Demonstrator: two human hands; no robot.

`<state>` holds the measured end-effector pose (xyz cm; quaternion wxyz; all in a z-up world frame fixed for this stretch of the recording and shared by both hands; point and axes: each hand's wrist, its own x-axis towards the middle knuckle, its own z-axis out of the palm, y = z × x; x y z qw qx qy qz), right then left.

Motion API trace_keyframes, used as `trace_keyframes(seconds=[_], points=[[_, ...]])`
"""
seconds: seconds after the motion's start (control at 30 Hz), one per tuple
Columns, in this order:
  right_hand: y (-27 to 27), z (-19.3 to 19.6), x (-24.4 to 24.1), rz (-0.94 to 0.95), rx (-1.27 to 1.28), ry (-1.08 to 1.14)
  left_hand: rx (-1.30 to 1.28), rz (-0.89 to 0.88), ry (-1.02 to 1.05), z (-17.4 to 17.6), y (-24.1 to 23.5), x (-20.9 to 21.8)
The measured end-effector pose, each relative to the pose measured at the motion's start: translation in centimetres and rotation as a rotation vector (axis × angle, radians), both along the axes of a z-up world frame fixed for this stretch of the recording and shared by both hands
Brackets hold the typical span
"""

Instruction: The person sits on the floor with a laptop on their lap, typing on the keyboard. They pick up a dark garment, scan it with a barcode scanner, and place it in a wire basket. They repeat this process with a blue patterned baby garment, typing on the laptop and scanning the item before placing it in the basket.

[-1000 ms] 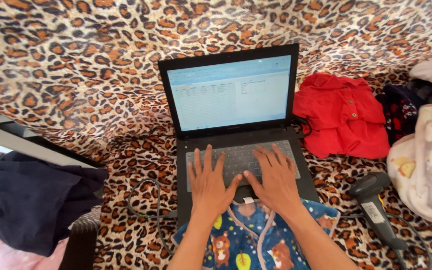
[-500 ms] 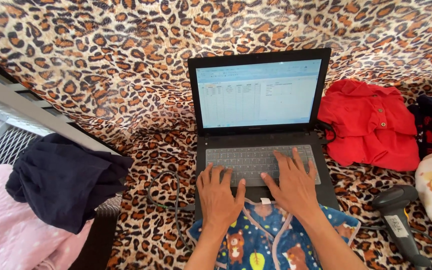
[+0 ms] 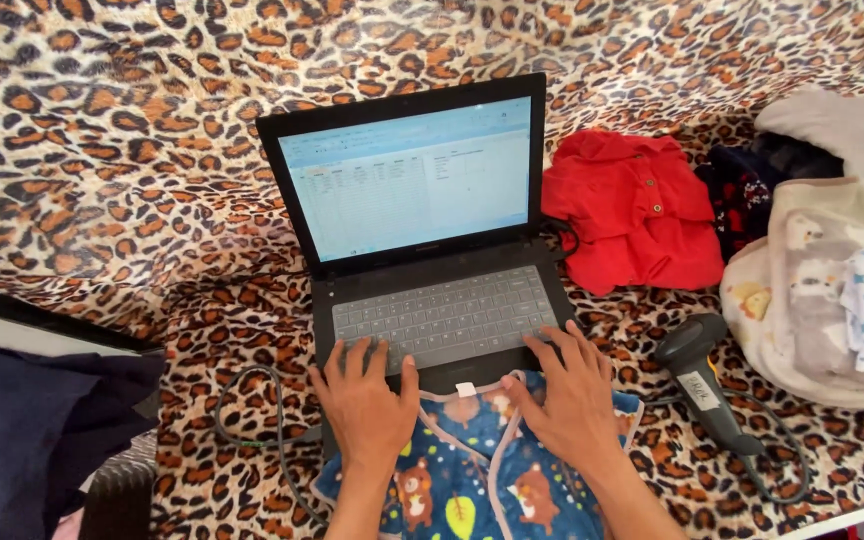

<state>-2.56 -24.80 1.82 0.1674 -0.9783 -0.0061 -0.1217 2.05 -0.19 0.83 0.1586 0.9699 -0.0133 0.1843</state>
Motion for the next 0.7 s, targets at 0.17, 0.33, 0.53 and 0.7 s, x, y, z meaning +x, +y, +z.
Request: trace_keyframes(seconds=[0.17,0.33,0.53,0.7], points=[[0.3,0.6,0.6,-0.094,-0.06,-0.055,-0.003,0.003,-0.053,0.0,0.3,0.1],[0.4,-0.1,1.4,-0.065,0.0,-0.026,-0.062,-0.072,-0.084,0.2,0.5,0.0],[4.1,1.0,2.9,0.203,-0.066,-0.002,-0.084,-0.106,-0.146,-0.8,0.4,0.3],[5.1,1.4,4.7,0.238,-0.005,0.039,-0.11,-0.12,-0.084,-1.2,0.6,0.4]])
